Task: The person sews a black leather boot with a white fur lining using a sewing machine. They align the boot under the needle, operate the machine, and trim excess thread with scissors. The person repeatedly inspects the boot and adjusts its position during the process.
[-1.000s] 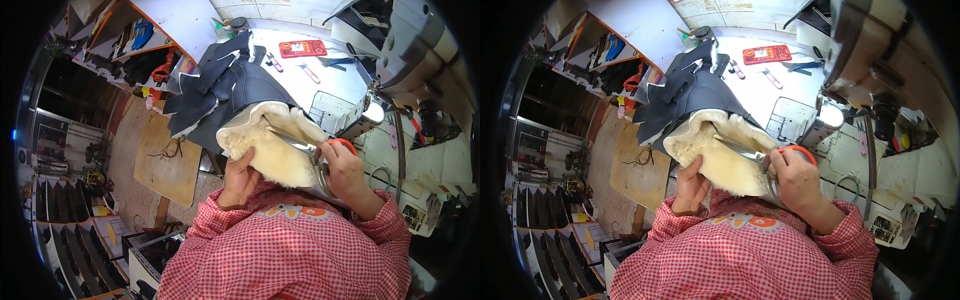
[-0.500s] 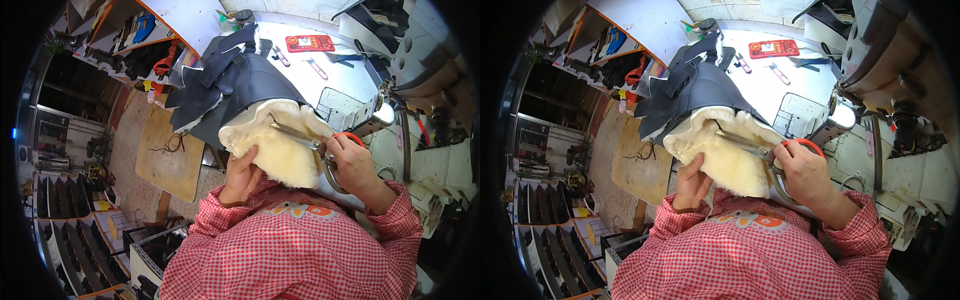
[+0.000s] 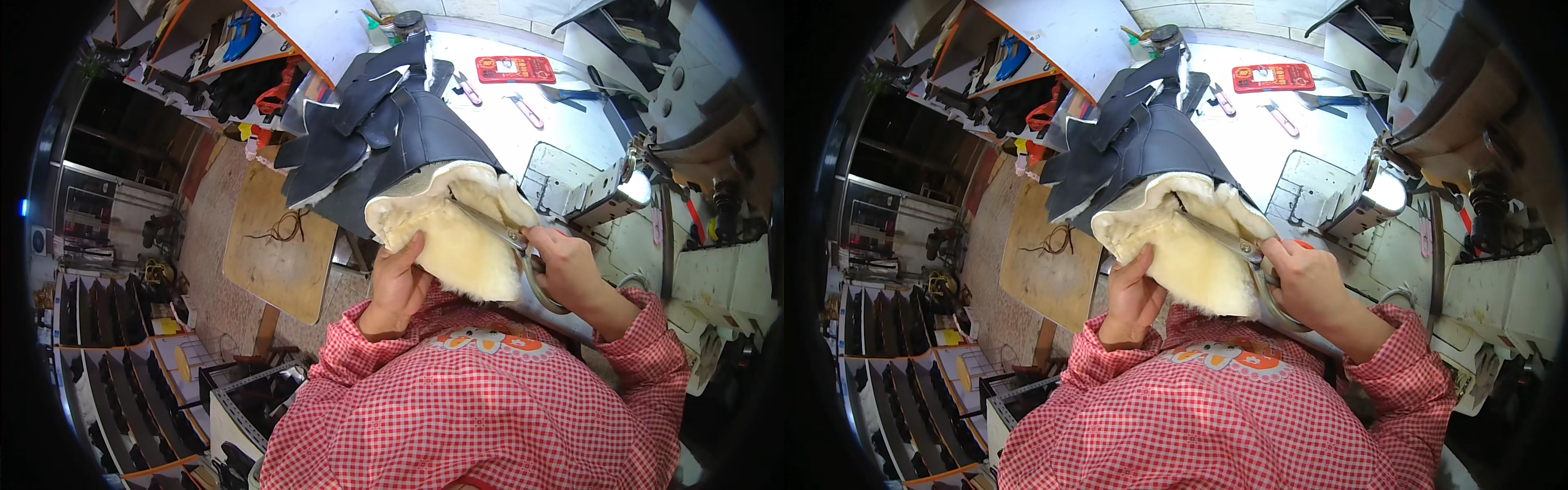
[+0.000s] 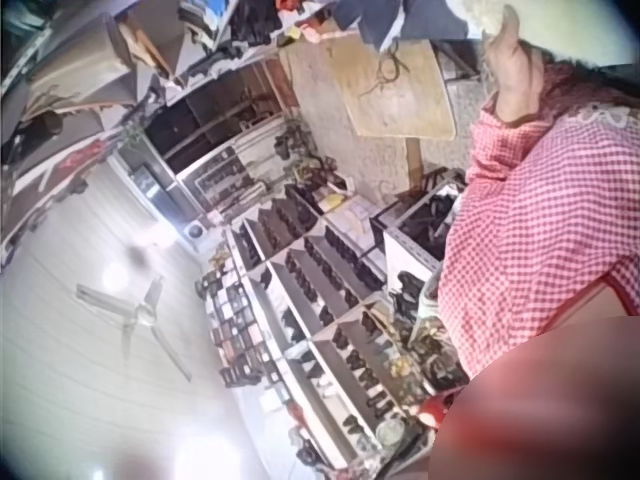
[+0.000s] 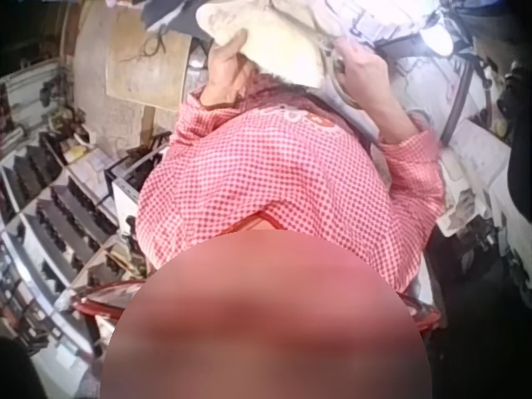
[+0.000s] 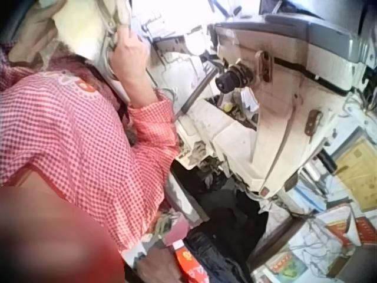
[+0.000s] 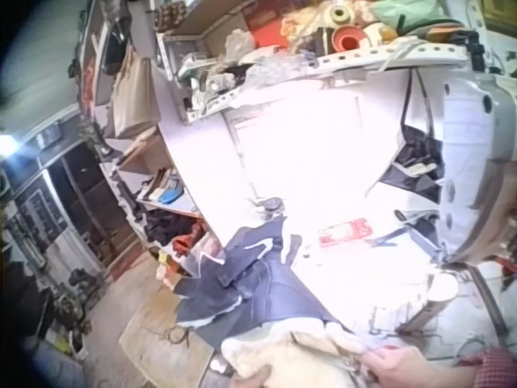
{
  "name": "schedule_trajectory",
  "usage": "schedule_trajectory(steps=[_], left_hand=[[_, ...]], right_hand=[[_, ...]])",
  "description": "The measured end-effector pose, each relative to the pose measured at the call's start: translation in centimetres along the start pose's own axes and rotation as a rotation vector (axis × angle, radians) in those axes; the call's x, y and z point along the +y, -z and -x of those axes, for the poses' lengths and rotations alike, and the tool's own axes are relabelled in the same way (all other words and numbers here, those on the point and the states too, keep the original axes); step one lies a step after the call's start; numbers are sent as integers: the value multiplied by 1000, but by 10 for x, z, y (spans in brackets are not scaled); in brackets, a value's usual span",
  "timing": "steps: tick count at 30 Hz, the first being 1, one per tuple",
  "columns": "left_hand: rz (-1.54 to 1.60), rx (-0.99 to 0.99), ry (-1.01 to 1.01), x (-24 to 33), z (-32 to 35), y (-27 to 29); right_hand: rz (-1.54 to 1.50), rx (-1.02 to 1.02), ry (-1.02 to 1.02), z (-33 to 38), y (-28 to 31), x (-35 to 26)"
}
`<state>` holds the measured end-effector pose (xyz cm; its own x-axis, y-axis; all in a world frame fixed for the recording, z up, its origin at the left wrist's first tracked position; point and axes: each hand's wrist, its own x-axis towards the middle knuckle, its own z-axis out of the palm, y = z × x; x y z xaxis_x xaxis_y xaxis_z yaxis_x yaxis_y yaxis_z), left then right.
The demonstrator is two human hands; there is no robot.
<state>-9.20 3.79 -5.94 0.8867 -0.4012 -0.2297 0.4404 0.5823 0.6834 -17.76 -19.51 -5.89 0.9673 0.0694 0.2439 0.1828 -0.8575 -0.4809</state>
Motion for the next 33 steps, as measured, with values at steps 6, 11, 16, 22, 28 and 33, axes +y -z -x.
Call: schedule_trajectory(steps=[6,11,16,22,28,33], left_hand=[[-284,140,-118,23,-17,0],[-1193,58,-327,98,-46,0],[-1969,11,-927,126,-60,-25],[-1766,-117,-719,122,-76,-40],[-1521,-192,-531,100,-70,-51],[-1713,-180,-833,80,-36,-81]], right_hand=[[-179,93,12,11,-12,3],[78,132,126,50,-10,30],[331,42,-190,83,-13,66],[502,57,-253,79,13,64],[-197,212,121,37,19,-29],[-1019,317,-199,-66,-29,-57]])
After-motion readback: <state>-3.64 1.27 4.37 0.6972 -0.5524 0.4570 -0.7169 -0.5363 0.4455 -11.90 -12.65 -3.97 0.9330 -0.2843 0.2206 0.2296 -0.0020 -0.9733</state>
